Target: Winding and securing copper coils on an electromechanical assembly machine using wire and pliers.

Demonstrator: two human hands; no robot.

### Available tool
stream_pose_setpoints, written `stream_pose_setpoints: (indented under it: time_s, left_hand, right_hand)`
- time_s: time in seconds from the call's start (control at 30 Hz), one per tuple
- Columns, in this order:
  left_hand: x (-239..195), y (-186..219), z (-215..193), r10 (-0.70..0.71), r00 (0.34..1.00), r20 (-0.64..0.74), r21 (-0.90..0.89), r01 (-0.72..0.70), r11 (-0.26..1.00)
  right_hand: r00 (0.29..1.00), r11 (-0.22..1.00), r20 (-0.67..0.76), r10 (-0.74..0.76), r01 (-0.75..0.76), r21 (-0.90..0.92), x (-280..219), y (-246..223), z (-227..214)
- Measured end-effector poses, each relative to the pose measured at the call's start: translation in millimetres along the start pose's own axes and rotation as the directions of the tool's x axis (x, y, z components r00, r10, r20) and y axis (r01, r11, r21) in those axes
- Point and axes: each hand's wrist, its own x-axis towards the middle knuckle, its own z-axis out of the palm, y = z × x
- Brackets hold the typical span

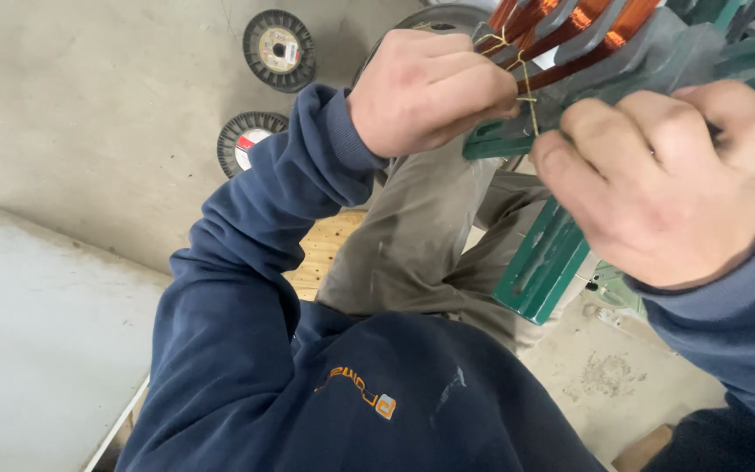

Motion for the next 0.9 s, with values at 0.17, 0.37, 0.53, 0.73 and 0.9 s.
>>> stream_pose_setpoints:
  time_s: [0.17, 0.37, 0.53, 0.73, 0.9]
  left_hand:
    - [0.7, 6.1, -1.5, 0.065, 0.998, 0.024, 0.066, -0.067, 0.996]
    - [-12.7, -1.3, 4.4, -0.048, 0.998, -0.035, -0.097, 0.045, 0.994]
    - [-20.1, -6.8, 10.5, -0.18, 0.983, -0.028, -0.314, 0.162, 0.935]
    - [-22.1, -7.6, 10.5, -0.185, 0.982, -0.022, -0.369, 0.164, 0.915]
    - [-37.7, -0.5, 40.8, -0.524, 0.851, -0.03, -0.795, 0.298, 0.529]
  right_hand:
    - [0.997, 0.994, -0.021, 0.08, -0.078, 0.07, -4.5, -10.2, 12.3]
    - [0.994, 0.986, -0.044, 0.099, -0.092, 0.14, 3.4, -0.5, 8.2]
    - [0.984, 0.958, -0.043, 0.174, -0.159, 0.239, -11.6, -10.6, 25.1]
    - [0.985, 0.974, 0.006, 0.172, -0.17, 0.151, -12.2, -15.1, 39.0]
    - [0.977, 0.963, 0.027, 0.209, -0.211, 0.171, -9.3, -15.8, 42.1]
